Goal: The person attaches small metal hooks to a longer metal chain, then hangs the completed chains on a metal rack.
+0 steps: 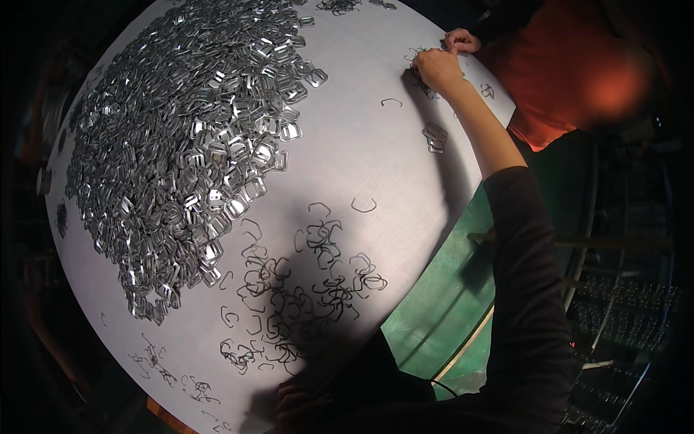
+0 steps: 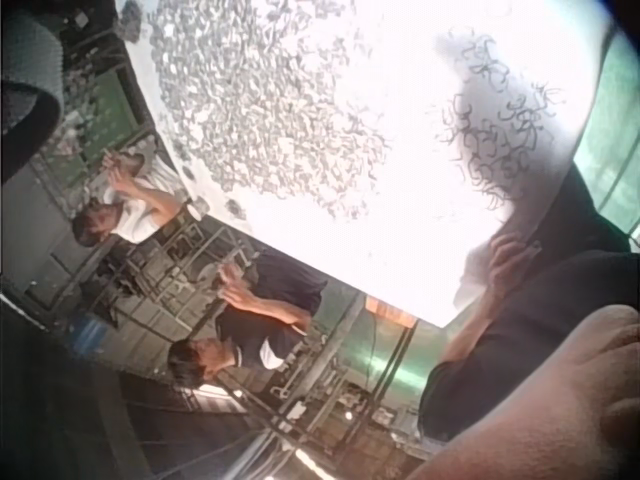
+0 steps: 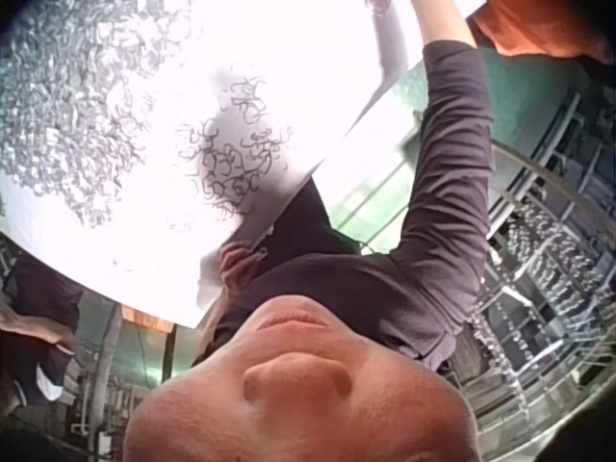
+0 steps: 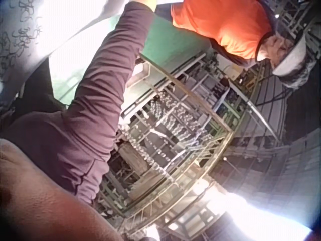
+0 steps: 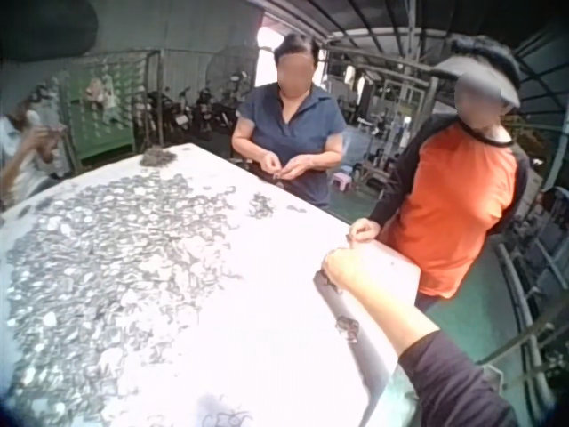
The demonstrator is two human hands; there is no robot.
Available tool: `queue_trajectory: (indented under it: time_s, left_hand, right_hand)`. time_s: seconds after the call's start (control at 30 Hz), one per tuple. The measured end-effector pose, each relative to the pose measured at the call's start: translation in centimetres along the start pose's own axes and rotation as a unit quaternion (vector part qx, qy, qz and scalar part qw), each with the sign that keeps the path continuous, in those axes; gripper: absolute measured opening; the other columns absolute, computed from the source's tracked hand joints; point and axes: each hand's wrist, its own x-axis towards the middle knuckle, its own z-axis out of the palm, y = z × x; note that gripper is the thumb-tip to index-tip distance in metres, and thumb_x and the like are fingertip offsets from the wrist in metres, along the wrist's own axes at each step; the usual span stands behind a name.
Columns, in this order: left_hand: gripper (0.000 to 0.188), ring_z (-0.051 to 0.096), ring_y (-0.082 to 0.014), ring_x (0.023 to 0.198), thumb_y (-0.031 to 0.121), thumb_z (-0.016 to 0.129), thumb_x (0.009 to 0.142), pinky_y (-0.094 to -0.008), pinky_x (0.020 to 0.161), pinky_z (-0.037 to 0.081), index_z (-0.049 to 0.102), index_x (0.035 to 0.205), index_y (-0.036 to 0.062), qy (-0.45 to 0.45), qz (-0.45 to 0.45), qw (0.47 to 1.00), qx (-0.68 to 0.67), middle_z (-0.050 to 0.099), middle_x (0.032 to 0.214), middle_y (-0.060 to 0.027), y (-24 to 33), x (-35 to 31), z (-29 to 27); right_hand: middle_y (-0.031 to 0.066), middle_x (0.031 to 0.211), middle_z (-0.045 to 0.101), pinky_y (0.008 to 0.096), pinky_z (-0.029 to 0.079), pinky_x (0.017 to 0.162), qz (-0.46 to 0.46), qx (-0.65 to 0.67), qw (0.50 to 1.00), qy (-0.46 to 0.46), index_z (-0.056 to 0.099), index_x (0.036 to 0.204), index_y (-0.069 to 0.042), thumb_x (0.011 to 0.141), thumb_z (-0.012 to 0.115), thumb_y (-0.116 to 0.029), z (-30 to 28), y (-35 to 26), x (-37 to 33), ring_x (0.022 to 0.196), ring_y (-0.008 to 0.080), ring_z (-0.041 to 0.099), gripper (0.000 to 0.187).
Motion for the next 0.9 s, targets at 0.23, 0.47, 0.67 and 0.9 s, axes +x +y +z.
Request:
queue_trajectory:
  time_s: [0.23, 0.47, 0.67, 0.9]
  left_hand:
    - [0.022, 0.057, -0.022, 0.095, 0.005, 0.073, 0.064, -0.0325, 0.081, 0.048, 0.071, 0.086, 0.0089, 0.001, -0.004, 1.0, 0.007, 0.063, 0.092, -0.0039, 0.3, -0.3, -0.2]
    - [0.022, 0.057, -0.0221, 0.096, 0.005, 0.073, 0.065, -0.0326, 0.081, 0.048, 0.071, 0.086, 0.0089, -0.011, -0.008, 1.0, 0.013, 0.063, 0.092, -0.004, 0.5, -0.2, -0.7]
    - [0.022, 0.057, -0.0221, 0.096, 0.005, 0.072, 0.065, -0.0327, 0.082, 0.048, 0.071, 0.086, 0.0089, -0.01, -0.026, 0.999, 0.026, 0.063, 0.093, -0.004, 1.0, -0.9, -1.4]
    - [0.022, 0.057, -0.0222, 0.097, 0.005, 0.072, 0.065, -0.0328, 0.082, 0.048, 0.07, 0.086, 0.0088, -0.021, -0.039, 0.999, 0.025, 0.063, 0.093, -0.0041, 0.5, -1.0, -1.8]
  right_hand:
    - [0.0092, 0.084, 0.068, 0.0517, 0.039, 0.083, -0.019, -0.032, 0.999, -0.04, 0.066, 0.086, -0.008, 0.077, 0.057, -0.006, -1.2, -1.6, 0.8, 0.082, 0.0258, 0.066, 0.012]
    - [0.0105, 0.085, 0.067, 0.0442, 0.043, 0.077, -0.002, 0.041, 0.999, -0.032, 0.066, 0.084, -0.007, 0.071, 0.064, -0.016, -0.8, -0.2, 0.9, 0.083, 0.0261, 0.065, 0.016]
    - [0.0094, 0.077, 0.061, 0.0285, 0.043, 0.056, 0.221, 0.721, 0.64, 0.144, 0.056, 0.087, -0.001, 0.074, 0.056, -0.018, -0.8, 5.5, -2.3, 0.066, 0.0182, 0.057, 0.021]
    - [0.0088, 0.072, 0.051, 0.0263, 0.042, 0.051, 0.37, 0.851, 0.335, 0.162, 0.053, 0.082, 0.001, 0.075, 0.061, -0.008, 8.3, 13.0, -4.3, 0.062, 0.0168, 0.05, 0.014]
